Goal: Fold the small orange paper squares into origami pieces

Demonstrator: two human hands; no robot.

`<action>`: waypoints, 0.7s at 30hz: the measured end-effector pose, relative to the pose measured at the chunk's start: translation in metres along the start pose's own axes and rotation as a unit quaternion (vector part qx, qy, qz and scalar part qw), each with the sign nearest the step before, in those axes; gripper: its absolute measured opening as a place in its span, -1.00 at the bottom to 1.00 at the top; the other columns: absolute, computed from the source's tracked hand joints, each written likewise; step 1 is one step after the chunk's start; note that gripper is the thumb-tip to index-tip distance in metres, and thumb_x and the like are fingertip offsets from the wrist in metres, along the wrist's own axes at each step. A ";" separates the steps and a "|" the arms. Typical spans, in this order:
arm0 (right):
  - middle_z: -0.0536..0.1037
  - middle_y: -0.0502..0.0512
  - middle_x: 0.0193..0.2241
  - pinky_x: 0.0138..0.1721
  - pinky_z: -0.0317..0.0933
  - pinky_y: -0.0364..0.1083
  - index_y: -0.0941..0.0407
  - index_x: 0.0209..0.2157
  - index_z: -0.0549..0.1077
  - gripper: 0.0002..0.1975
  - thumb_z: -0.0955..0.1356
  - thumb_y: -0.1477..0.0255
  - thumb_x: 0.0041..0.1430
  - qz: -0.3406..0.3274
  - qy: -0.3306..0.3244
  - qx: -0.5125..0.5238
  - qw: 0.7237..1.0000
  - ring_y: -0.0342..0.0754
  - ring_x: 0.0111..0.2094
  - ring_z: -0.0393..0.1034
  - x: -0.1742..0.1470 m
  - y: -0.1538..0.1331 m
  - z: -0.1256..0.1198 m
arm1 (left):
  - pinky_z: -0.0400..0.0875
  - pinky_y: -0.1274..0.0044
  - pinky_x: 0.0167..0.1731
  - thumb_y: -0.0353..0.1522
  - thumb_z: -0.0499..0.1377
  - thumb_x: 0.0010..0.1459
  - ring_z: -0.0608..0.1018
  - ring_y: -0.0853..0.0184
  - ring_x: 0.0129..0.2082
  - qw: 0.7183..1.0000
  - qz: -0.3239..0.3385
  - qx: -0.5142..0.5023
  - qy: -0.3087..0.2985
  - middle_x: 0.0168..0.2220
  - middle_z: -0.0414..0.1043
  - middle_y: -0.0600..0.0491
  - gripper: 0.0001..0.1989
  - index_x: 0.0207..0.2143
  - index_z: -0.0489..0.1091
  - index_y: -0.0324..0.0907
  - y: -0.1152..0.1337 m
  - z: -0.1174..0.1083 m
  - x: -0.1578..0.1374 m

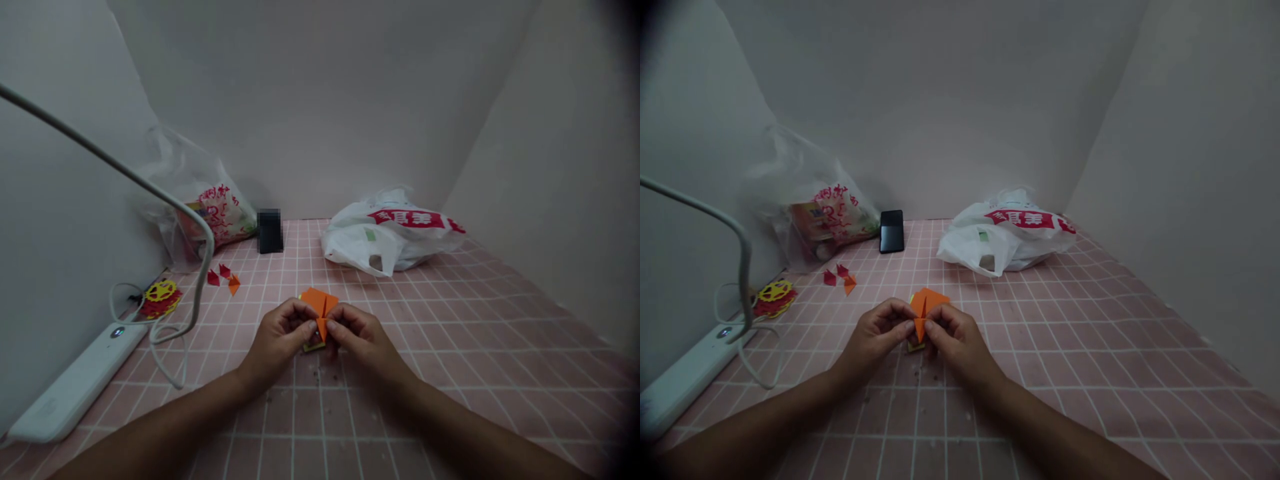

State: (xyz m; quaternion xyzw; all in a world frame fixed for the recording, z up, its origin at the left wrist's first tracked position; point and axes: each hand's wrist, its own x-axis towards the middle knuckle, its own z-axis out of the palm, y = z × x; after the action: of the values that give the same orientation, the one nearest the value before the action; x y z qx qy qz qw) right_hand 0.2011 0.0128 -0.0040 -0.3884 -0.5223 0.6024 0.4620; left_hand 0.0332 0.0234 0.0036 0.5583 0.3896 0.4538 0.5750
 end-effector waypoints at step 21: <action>0.41 -0.04 -0.58 -0.49 0.15 -0.14 0.12 -0.46 0.38 -0.85 0.31 0.40 0.17 -0.057 0.027 -0.137 0.989 -0.14 -0.55 0.30 -0.001 0.003 0.000 | 0.37 0.56 -0.41 -0.35 0.21 0.08 0.47 0.41 -0.49 1.000 0.003 0.026 0.001 -0.50 0.40 0.14 -0.87 -0.33 0.36 -0.22 0.004 0.000 0.001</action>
State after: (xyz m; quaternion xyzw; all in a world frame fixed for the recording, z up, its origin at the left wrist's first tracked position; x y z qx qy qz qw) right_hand 0.2011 0.0115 -0.0074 -0.4339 -0.6085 0.4871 0.4518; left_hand 0.0329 0.0240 0.0076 0.5739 0.3999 0.4457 0.5587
